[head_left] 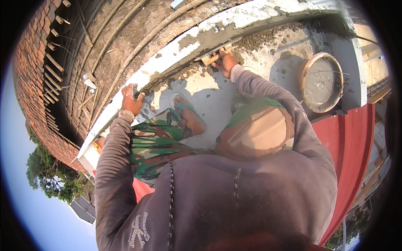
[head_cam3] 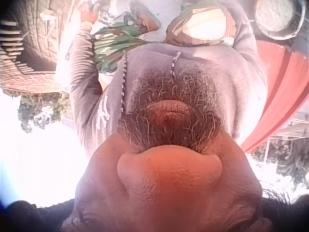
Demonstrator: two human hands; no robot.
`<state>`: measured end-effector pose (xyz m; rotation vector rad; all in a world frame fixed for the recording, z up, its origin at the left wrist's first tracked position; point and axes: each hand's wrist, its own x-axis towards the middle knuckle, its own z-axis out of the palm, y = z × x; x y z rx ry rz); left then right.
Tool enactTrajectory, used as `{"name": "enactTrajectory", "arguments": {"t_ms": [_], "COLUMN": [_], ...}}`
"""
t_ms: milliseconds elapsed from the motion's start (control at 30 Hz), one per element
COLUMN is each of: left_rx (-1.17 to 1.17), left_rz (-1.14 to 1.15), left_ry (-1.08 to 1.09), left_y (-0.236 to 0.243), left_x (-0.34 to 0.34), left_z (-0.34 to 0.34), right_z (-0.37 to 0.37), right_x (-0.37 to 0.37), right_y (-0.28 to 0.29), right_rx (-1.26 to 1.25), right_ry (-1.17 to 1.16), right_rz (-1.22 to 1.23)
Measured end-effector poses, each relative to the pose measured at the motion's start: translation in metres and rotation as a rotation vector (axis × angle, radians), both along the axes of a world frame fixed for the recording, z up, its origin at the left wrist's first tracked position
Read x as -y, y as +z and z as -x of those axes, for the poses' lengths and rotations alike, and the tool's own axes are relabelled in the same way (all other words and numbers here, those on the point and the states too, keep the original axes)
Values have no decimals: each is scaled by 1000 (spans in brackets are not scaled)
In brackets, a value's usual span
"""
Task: The person applies cement to the edge of a roof wall using a trowel and a wooden board, smoothing the mixture along the surface.
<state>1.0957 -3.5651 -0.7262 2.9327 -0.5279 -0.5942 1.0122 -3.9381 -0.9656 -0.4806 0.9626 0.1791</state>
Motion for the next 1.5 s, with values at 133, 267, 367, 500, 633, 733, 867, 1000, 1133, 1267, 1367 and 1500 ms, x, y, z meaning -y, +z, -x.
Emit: {"name": "enactTrajectory", "arguments": {"t_ms": [133, 267, 367, 500, 633, 733, 867, 1000, 1133, 1267, 1367, 1500], "left_rx": [1, -51, -37, -32, -56, -83, -39, -154, -220, -245, -283, -256], "left_rz": [-44, -50, -42, -30, -13, -7, -40, -90, -108, -76, -70, -136], "left_ry": [-21, 130, 54, 35, 74, 98, 51, 86, 107, 151, 170, 91], "left_y": [-1, 11, 5, 3, 11, 12, -2, 6, 20, 26, 35, 27], "left_x": [-1, 23, 12, -1, 9, 11, -5, 3, 6, 2, 1, -5], "left_z": [-2, 4, 0, 3, 3, 1, -5, -8, -16, -12, -11, -20], "right_z": [6, 1, -1, 10, 25, 33, 29, 19, 12, 8, 5, -6], "right_x": [29, -24, -30, 10, 102, 152, 117, 44, 67, 112, 124, 78], "right_y": [7, 12, 9, 44, 90, 122, 125, 143, 166, 183, 193, 186], "right_rx": [94, 131, 78, 229, 337, 364, 374, 421, 247, 182, 115, -37], "right_ry": [-4, 99, 134, 74, -5, -34, 1, 213, 399, 444, 422, 360], "right_rz": [58, -210, -343, -258, -62, 189, 304, 350, 470, 520, 605, 835]}}
